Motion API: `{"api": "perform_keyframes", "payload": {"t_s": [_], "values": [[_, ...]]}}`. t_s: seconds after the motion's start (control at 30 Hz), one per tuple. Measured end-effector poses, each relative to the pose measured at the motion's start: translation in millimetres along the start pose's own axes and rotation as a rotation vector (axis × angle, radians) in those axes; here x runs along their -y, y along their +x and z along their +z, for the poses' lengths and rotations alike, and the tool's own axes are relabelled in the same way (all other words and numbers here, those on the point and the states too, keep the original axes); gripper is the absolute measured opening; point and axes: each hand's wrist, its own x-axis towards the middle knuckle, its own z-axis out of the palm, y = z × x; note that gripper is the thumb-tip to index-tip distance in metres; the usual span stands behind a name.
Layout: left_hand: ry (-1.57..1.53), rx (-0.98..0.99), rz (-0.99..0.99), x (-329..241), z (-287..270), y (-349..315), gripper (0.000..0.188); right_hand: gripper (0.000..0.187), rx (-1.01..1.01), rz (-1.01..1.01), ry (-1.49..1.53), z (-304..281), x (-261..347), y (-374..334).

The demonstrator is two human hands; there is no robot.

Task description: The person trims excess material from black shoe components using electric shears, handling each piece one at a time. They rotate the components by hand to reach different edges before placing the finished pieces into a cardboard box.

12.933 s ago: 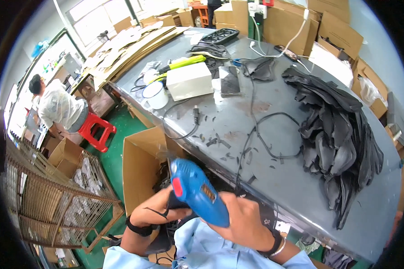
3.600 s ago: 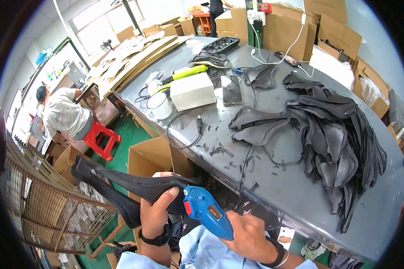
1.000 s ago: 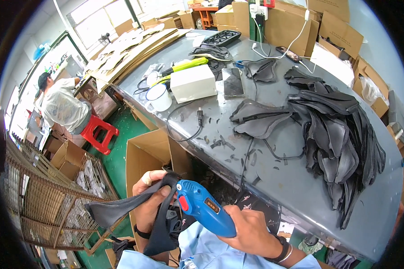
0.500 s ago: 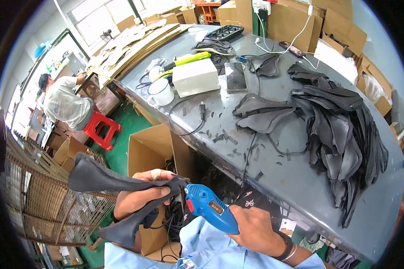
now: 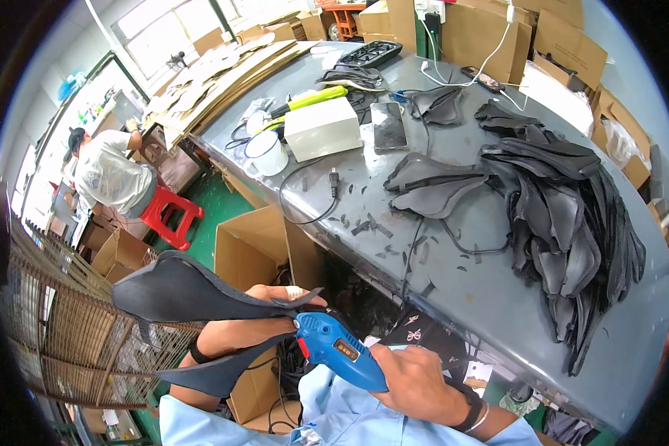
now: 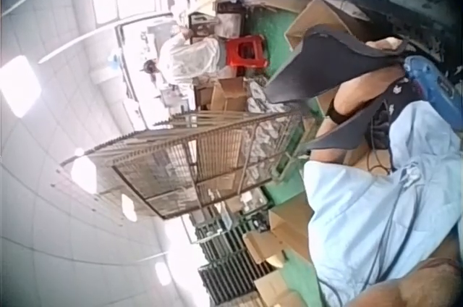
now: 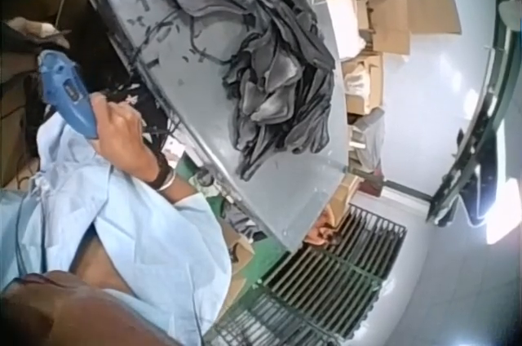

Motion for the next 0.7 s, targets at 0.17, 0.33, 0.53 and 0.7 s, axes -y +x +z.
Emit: {"api": "perform_keyframes", "payload": {"t_s": [0.17, 0.33, 0.53, 0.7], "values": [[0.205, 0.010, 0.056, 7, 9, 11, 0.034, 0.052, -0.026, -0.017, 0.021, 0, 6, 5], [0.131, -0.211, 0.239, -21, -4, -13, 0.036, 0.048, -0.051, 0.049, 0.051, 2, -1, 1], [-0.532, -0.831, 0.821, -15, 24, 5, 0.039, 0.046, -0.050, 0.081, 0.011, 1, -8, 7], [-0.593, -0.969, 0.785, -3, 42, 14, 0.036, 0.046, -0.054, 0.113, 0.030, 2, -6, 8]]}}
